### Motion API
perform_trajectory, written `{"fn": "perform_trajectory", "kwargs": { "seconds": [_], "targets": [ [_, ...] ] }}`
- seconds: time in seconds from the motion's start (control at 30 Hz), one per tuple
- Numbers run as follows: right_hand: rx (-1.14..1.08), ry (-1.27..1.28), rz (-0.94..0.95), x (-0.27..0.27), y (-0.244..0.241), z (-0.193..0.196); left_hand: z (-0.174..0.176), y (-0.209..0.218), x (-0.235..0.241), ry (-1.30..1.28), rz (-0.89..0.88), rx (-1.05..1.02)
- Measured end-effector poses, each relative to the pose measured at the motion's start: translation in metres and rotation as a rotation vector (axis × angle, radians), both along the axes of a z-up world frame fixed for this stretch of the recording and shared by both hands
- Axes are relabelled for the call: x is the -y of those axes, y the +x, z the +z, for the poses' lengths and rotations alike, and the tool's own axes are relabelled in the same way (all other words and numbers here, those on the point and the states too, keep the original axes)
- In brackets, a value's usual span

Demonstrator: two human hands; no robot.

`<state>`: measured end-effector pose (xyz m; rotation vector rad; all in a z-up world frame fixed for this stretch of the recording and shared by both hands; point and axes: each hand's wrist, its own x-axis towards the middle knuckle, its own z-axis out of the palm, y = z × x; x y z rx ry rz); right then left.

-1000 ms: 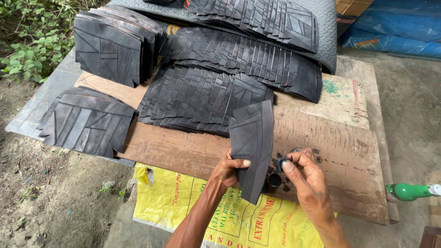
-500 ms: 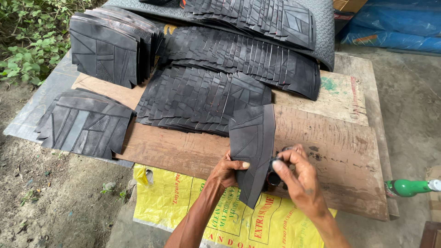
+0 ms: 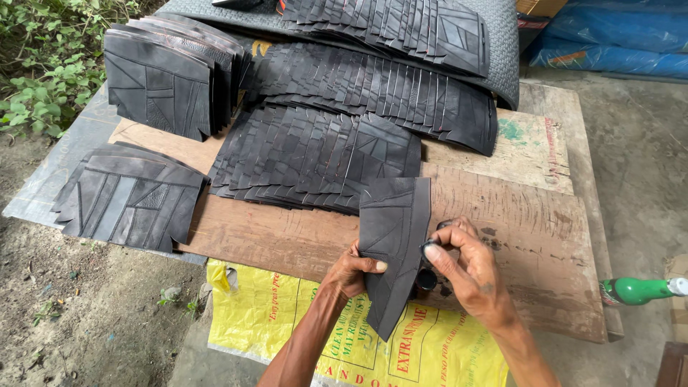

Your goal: The person repeatedly picks up black shoe sole pieces from a stack, applies a dark substance to the edges using a small applicator, and places them back on the table. The process is repeated for multiple pieces in a continuous loop.

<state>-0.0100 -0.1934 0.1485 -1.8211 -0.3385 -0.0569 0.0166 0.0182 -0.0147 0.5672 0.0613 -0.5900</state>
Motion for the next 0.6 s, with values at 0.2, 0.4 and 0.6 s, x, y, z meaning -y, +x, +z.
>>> {"fn": "perform_trajectory", "kwargs": {
  "seconds": [0.2, 0.4, 0.6],
  "targets": [
    [-0.117, -0.071, -0.166, 0.002, 0.003, 0.001, -0.002, 0.000, 0.002, 0.014, -0.018, 0.008],
    [0.057, -0.155, -0.102, -0.009, -0.006, 0.013, 0.001, 0.001, 0.000, 0.024, -0.012, -0.030],
    [-0.003, -0.128, -0.149, -0.007, 0.003, 0.011, 0.009, 0.001, 0.001, 0.030, -0.015, 0.002]
  ]
}}
